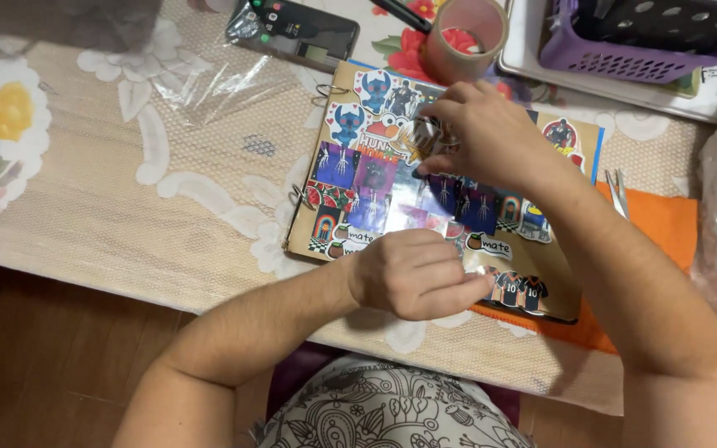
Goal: The person arranges various stickers on a page in a binder. They use scissors to trim sticker edges and reposition items to fit the layout. The person closes the binder at the end.
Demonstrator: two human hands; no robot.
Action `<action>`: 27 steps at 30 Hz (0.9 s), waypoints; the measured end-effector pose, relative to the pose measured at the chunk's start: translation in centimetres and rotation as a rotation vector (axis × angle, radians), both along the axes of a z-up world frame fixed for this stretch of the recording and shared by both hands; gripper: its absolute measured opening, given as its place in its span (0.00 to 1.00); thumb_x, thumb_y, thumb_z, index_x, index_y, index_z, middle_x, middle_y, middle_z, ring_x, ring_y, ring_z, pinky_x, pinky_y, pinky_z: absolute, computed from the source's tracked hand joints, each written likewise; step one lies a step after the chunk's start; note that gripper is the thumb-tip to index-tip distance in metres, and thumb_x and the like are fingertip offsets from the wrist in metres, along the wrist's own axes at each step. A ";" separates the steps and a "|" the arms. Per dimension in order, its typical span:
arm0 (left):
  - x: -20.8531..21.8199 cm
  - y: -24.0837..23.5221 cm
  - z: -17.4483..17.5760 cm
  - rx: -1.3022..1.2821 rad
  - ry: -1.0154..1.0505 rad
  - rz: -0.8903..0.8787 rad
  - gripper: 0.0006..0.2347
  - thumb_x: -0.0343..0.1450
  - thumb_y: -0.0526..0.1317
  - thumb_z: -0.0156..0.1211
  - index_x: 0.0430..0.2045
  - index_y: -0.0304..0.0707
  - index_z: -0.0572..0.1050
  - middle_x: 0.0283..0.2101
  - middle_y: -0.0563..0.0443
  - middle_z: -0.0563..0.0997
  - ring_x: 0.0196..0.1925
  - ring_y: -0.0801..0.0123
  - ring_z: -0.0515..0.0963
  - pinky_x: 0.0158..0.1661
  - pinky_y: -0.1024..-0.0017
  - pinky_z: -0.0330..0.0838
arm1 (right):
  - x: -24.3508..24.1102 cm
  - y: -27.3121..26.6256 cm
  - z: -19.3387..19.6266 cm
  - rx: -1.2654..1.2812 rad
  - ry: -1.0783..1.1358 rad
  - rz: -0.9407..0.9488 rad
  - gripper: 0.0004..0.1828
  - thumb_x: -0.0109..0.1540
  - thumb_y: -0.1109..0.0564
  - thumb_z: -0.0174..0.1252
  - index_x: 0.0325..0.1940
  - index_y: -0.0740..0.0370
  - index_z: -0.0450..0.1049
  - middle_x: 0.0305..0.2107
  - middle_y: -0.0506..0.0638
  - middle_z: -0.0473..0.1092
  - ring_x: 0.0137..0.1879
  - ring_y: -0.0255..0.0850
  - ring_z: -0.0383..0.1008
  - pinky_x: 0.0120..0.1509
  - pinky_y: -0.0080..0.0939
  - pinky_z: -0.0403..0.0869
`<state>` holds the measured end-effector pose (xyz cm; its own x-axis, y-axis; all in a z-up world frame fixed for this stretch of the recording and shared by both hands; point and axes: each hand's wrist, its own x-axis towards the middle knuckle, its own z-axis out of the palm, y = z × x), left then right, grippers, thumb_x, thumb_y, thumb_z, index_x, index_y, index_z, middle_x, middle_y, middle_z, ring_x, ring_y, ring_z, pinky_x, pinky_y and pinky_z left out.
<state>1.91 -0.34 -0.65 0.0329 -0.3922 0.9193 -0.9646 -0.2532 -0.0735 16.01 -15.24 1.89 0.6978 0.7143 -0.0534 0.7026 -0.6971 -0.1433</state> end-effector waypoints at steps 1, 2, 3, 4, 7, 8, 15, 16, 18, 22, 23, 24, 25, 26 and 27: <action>0.0 -0.1 0.0 -0.003 0.001 0.000 0.03 0.73 0.27 0.61 0.37 0.28 0.74 0.22 0.52 0.70 0.22 0.67 0.69 0.25 0.72 0.66 | 0.2 0.1 -0.3 -0.003 0.001 0.000 0.42 0.51 0.34 0.71 0.63 0.53 0.72 0.54 0.56 0.69 0.58 0.57 0.65 0.53 0.60 0.68; -0.1 -0.2 0.0 -0.007 -0.005 0.006 0.02 0.73 0.27 0.61 0.35 0.29 0.75 0.21 0.53 0.69 0.21 0.68 0.68 0.25 0.73 0.66 | 0.4 0.2 -0.5 0.018 0.029 -0.015 0.41 0.51 0.36 0.72 0.62 0.54 0.72 0.53 0.58 0.68 0.57 0.59 0.66 0.55 0.59 0.67; -0.1 -0.3 0.0 -0.009 -0.011 0.013 0.02 0.73 0.28 0.62 0.34 0.30 0.75 0.20 0.54 0.67 0.21 0.69 0.67 0.25 0.74 0.66 | 0.6 0.4 -0.8 0.041 0.056 -0.028 0.39 0.51 0.37 0.73 0.61 0.55 0.72 0.51 0.60 0.68 0.56 0.60 0.66 0.56 0.59 0.66; -0.1 -0.3 -0.4 -0.012 -0.010 0.016 0.02 0.73 0.28 0.62 0.34 0.30 0.75 0.20 0.54 0.67 0.21 0.69 0.67 0.25 0.74 0.66 | 1.1 0.7 -0.9 0.038 0.057 -0.026 0.39 0.51 0.37 0.73 0.61 0.55 0.72 0.51 0.60 0.68 0.56 0.60 0.66 0.56 0.59 0.66; 0.2 -0.3 -1.3 0.008 -0.002 0.026 0.04 0.73 0.26 0.63 0.38 0.30 0.75 0.21 0.54 0.69 0.21 0.70 0.69 0.24 0.73 0.64 | 2.7 1.4 -1.3 -0.044 0.148 -0.140 0.37 0.48 0.39 0.77 0.56 0.53 0.74 0.46 0.56 0.68 0.51 0.56 0.68 0.46 0.56 0.67; 0.3 -0.2 -1.5 -0.002 0.022 0.046 0.05 0.74 0.27 0.63 0.42 0.30 0.76 0.22 0.54 0.69 0.22 0.68 0.69 0.25 0.71 0.66 | 3.3 1.5 -1.6 -0.022 0.155 -0.150 0.33 0.47 0.40 0.77 0.52 0.52 0.76 0.45 0.55 0.68 0.50 0.55 0.69 0.46 0.55 0.67; 1.2 0.2 -3.5 -0.283 0.286 0.190 0.16 0.74 0.34 0.67 0.53 0.34 0.67 0.45 0.45 0.82 0.41 0.58 0.86 0.41 0.61 0.85 | 2.1 1.2 1.4 0.482 0.498 -0.254 0.06 0.62 0.59 0.69 0.32 0.57 0.78 0.18 0.46 0.71 0.14 0.30 0.59 0.13 0.33 0.61; 1.2 0.5 -3.3 -0.279 0.288 0.183 0.16 0.74 0.34 0.67 0.53 0.34 0.67 0.45 0.45 0.82 0.41 0.58 0.86 0.41 0.61 0.85 | 2.1 0.3 1.2 0.485 0.498 -0.261 0.06 0.62 0.59 0.69 0.32 0.57 0.78 0.18 0.46 0.71 0.14 0.30 0.59 0.13 0.33 0.61; 1.3 0.9 -3.1 -0.439 0.577 0.100 0.22 0.75 0.30 0.61 0.62 0.38 0.59 0.39 0.47 0.76 0.41 0.65 0.76 0.47 0.68 0.74 | 2.0 -1.7 1.0 0.887 0.679 -0.206 0.06 0.65 0.62 0.65 0.42 0.57 0.73 0.29 0.43 0.75 0.30 0.24 0.72 0.33 0.21 0.70; 0.7 1.0 -0.9 -0.494 0.744 0.160 0.13 0.76 0.37 0.57 0.53 0.38 0.70 0.37 0.50 0.73 0.39 0.66 0.73 0.45 0.69 0.70 | -1.9 -7.6 1.7 1.182 0.738 -0.403 0.23 0.63 0.62 0.64 0.61 0.59 0.68 0.29 0.43 0.72 0.29 0.25 0.74 0.35 0.22 0.79; 0.7 0.9 -0.6 -0.513 0.736 0.156 0.12 0.75 0.37 0.56 0.52 0.36 0.70 0.37 0.49 0.72 0.39 0.65 0.73 0.46 0.69 0.69 | -3.3 -9.3 2.0 1.169 0.773 -0.417 0.18 0.63 0.61 0.63 0.56 0.59 0.70 0.25 0.43 0.71 0.29 0.28 0.75 0.34 0.23 0.79; 0.7 0.9 -0.3 -0.533 0.729 0.153 0.11 0.75 0.36 0.56 0.51 0.34 0.70 0.36 0.47 0.71 0.39 0.64 0.72 0.46 0.68 0.68 | -4.8 -10.8 2.4 1.157 0.809 -0.431 0.12 0.63 0.61 0.62 0.51 0.59 0.73 0.20 0.42 0.69 0.29 0.31 0.76 0.33 0.25 0.78; 0.7 0.8 -0.2 -0.529 0.738 0.134 0.11 0.75 0.36 0.56 0.51 0.34 0.70 0.36 0.47 0.71 0.39 0.64 0.72 0.46 0.68 0.68 | -6.2 -12.7 1.4 1.161 0.800 -0.451 0.12 0.63 0.61 0.62 0.51 0.59 0.73 0.20 0.42 0.69 0.29 0.31 0.76 0.33 0.25 0.78; 0.6 0.8 -0.1 -0.489 0.716 0.136 0.10 0.75 0.36 0.55 0.49 0.33 0.70 0.37 0.46 0.73 0.39 0.63 0.73 0.45 0.67 0.70 | -7.6 -14.5 0.4 1.100 0.800 -0.551 0.09 0.65 0.61 0.59 0.50 0.60 0.74 0.24 0.46 0.72 0.30 0.33 0.77 0.34 0.26 0.78; 0.4 0.8 0.0 -0.453 0.692 0.146 0.10 0.75 0.35 0.55 0.48 0.33 0.71 0.37 0.44 0.74 0.38 0.61 0.74 0.44 0.65 0.71 | -8.9 -16.2 -0.6 1.032 0.804 -0.642 0.07 0.67 0.60 0.56 0.49 0.61 0.75 0.27 0.50 0.75 0.32 0.34 0.78 0.34 0.27 0.78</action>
